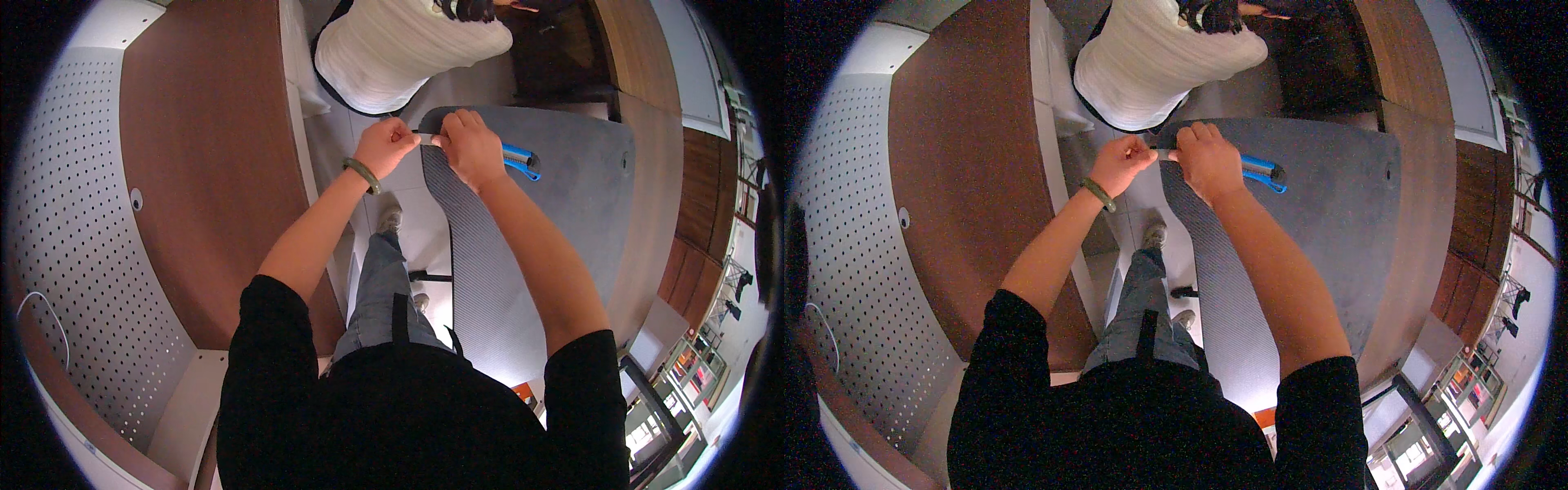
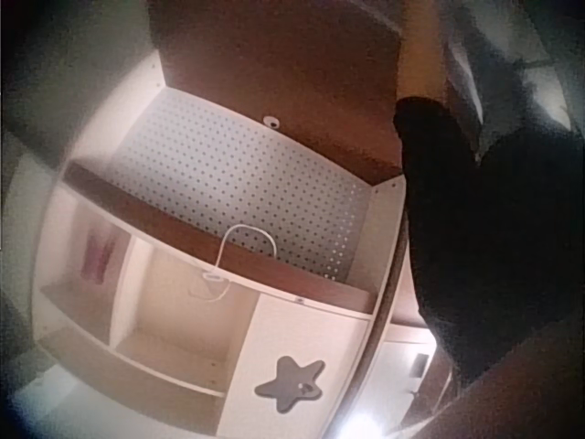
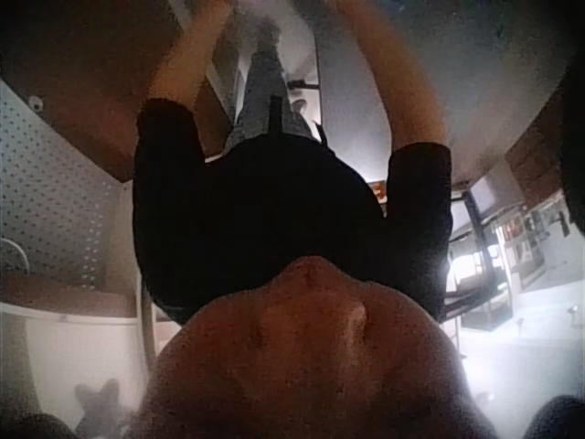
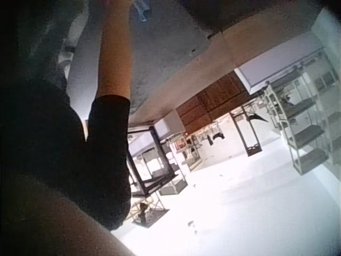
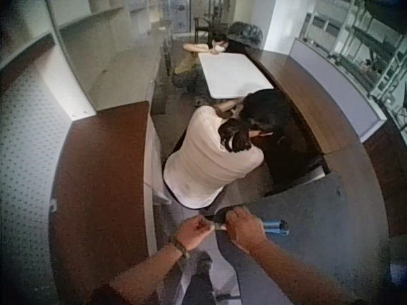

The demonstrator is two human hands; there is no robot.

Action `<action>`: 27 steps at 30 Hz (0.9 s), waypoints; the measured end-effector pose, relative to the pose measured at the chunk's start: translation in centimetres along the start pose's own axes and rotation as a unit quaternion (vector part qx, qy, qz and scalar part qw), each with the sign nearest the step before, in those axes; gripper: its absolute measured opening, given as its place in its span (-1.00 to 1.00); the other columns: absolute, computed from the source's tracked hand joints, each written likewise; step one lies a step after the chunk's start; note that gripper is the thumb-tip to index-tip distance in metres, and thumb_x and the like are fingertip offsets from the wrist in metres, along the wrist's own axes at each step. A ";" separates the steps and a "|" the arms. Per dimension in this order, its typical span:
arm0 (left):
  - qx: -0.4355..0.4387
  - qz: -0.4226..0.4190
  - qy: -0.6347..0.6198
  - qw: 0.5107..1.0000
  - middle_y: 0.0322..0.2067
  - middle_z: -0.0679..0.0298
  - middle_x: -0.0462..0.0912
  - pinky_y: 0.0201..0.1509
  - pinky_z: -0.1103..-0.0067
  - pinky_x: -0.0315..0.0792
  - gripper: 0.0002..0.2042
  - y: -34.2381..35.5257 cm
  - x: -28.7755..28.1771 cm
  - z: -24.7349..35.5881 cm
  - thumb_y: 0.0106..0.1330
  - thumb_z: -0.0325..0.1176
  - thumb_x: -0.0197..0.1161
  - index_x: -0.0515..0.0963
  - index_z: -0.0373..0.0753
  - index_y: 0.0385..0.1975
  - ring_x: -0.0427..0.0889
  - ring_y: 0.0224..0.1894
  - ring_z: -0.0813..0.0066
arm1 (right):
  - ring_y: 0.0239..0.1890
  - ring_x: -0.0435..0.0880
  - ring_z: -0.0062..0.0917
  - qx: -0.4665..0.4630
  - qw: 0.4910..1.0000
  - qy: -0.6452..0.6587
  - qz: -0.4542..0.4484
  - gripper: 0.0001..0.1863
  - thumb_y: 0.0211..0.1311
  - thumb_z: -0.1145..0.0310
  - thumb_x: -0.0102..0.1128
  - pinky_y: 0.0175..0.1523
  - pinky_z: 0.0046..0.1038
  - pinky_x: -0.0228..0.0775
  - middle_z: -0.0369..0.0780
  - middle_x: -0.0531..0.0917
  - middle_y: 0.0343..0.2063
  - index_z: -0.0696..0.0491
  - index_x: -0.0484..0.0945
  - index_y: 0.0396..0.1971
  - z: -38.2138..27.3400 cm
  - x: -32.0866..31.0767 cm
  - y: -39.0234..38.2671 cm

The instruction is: The person uses a utility knife to trim the edges of a dark gray textured mat placed on a wooden table. They repeatedly reposition the mat and cut along its perimeter, removing small strips of material. A second person is visible nearby but does not assist with the cutting.

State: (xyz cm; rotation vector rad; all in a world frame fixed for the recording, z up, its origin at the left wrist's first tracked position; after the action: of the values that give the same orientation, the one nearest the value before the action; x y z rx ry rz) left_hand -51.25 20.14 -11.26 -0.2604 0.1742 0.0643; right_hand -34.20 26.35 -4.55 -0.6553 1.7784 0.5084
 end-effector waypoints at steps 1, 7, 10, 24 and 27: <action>-0.003 -0.002 0.001 1.000 -0.63 0.41 0.49 -0.45 0.64 0.31 -0.75 0.2 0.0 0.0 0.21 -0.23 0.32 0.49 -0.27 -0.53 0.40 -0.55 0.68 | -0.13 0.55 -0.28 0.000 1.000 -0.003 -0.003 -0.72 0.07 0.16 0.27 -0.16 -0.26 0.50 -0.22 0.54 -0.31 0.04 0.47 -0.36 0.1 0.0 0.2; -0.022 -0.001 0.030 0.999 -0.60 0.30 0.58 -0.42 0.57 0.41 -0.76 0.4 -0.2 0.1 0.17 -0.22 0.33 0.54 -0.29 -0.50 0.53 -0.55 0.55 | -0.24 0.53 -0.31 -0.023 0.999 0.010 0.043 -0.76 0.05 0.24 0.30 -0.27 -0.26 0.45 -0.27 0.50 -0.42 0.01 0.41 -0.48 0.2 -0.1 0.5; -0.017 0.000 0.016 1.000 -0.60 0.29 0.59 -0.42 0.57 0.42 -0.76 -0.4 -0.2 0.0 0.17 -0.23 0.33 0.54 -0.29 -0.49 0.54 -0.54 0.54 | -0.24 0.53 -0.31 -0.019 0.999 0.009 0.043 -0.76 0.05 0.24 0.30 -0.27 -0.27 0.46 -0.27 0.50 -0.42 0.00 0.41 -0.48 -0.3 0.1 -0.2; -0.016 -0.014 0.003 1.000 -0.60 0.30 0.59 -0.40 0.56 0.42 -0.75 -2.8 1.1 -1.3 0.16 -0.21 0.34 0.55 -0.29 -0.48 0.53 -0.54 0.55 | -0.23 0.53 -0.25 -0.044 0.999 0.013 0.011 -0.75 0.05 0.23 0.30 -0.25 -0.24 0.45 -0.23 0.50 -0.39 0.03 0.43 -0.45 -0.6 0.1 -2.7; -0.020 -0.014 0.027 0.999 -0.60 0.30 0.59 -0.41 0.56 0.42 -0.74 -2.3 1.8 -0.9 0.15 -0.20 0.35 0.54 -0.29 -0.48 0.53 -0.54 0.54 | -0.23 0.53 -0.25 -0.047 0.999 0.012 -0.014 -0.75 0.05 0.23 0.29 -0.25 -0.24 0.44 -0.22 0.49 -0.38 0.03 0.43 -0.45 0.6 -0.2 -2.3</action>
State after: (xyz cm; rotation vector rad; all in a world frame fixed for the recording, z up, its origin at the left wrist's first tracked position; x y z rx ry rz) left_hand -49.44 17.72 -11.85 -0.3046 0.2223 0.0341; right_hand -32.19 25.00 -4.53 -0.7534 1.7745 0.5691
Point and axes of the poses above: each hand's wrist, its own y-axis towards the middle knuckle, its own x-axis out of the palm, z = x × y, the point moved 1 cm from there along y, towards the middle knuckle
